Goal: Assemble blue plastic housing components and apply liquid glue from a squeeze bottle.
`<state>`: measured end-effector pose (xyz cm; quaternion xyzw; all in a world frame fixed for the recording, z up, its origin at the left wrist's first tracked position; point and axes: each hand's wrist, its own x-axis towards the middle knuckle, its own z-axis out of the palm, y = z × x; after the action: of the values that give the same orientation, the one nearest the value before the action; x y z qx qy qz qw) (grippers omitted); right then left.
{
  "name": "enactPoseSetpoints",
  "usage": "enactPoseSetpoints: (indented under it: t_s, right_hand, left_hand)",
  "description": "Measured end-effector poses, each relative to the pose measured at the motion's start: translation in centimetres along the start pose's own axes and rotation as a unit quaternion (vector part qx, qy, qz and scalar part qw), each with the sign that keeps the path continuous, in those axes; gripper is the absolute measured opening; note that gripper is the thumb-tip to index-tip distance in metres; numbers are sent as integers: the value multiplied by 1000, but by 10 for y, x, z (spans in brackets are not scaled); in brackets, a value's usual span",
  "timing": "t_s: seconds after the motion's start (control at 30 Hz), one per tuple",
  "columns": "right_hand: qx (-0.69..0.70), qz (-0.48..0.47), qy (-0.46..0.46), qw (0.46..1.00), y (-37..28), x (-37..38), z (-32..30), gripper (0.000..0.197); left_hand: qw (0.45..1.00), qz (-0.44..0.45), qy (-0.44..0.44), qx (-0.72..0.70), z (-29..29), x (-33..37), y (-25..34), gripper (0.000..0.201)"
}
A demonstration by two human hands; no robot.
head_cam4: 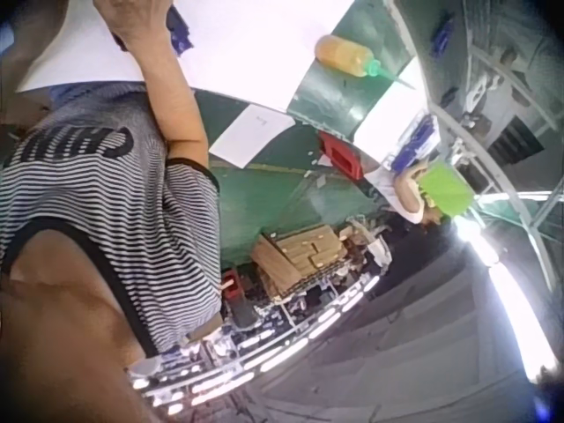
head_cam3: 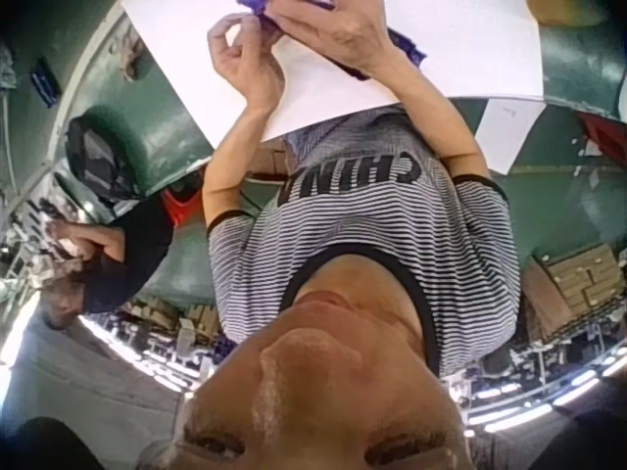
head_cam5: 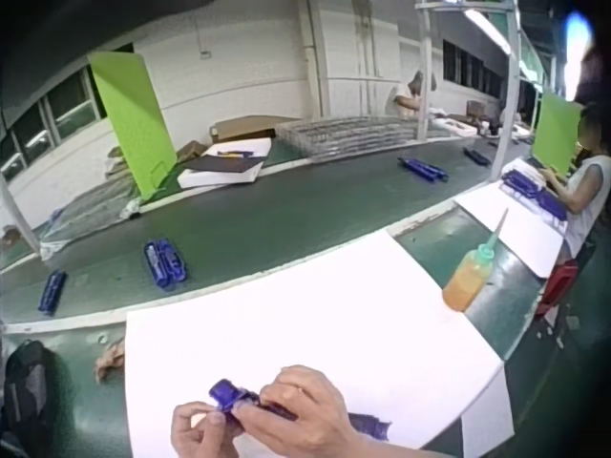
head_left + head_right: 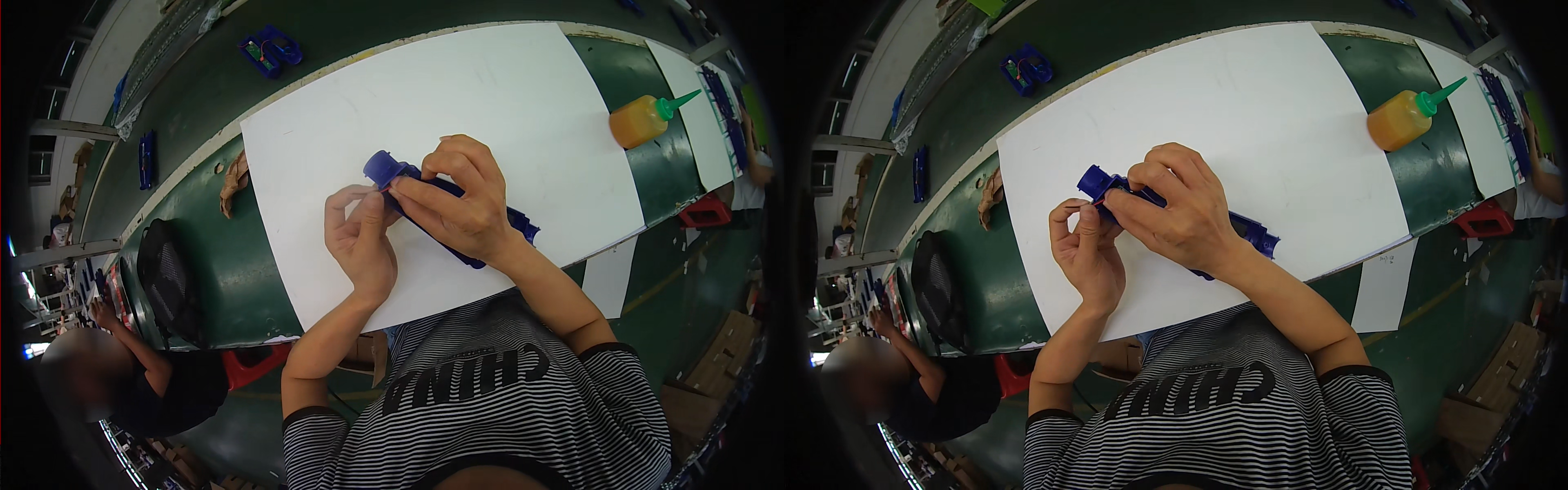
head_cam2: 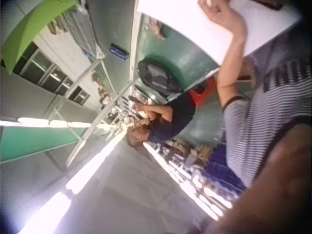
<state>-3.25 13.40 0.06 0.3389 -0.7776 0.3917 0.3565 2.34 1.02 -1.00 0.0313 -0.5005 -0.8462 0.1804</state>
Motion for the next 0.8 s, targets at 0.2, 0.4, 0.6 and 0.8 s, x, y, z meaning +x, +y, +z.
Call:
enactPoseSetpoints:
  t_s: [0.2,0.4,0.6,0.8]
  right_hand:
    - [-1,-22,-32,999,0,-1,0,20]
    - [-38,-20,-45,998,-2,-1,2,15]
    - [29,-9,-59,998,0,2,-2,16]
    - [22,40,-50,998,-5,1,2,8]
  left_hand:
    - [982,-166,3,-85,-6,14,16,13]
    - [959,-273,-6,-81,-12,25,22,16]
    - [993,-84,-4,82,-10,13,13,17]
    - [968,-248,20,27,-8,27,21,14]
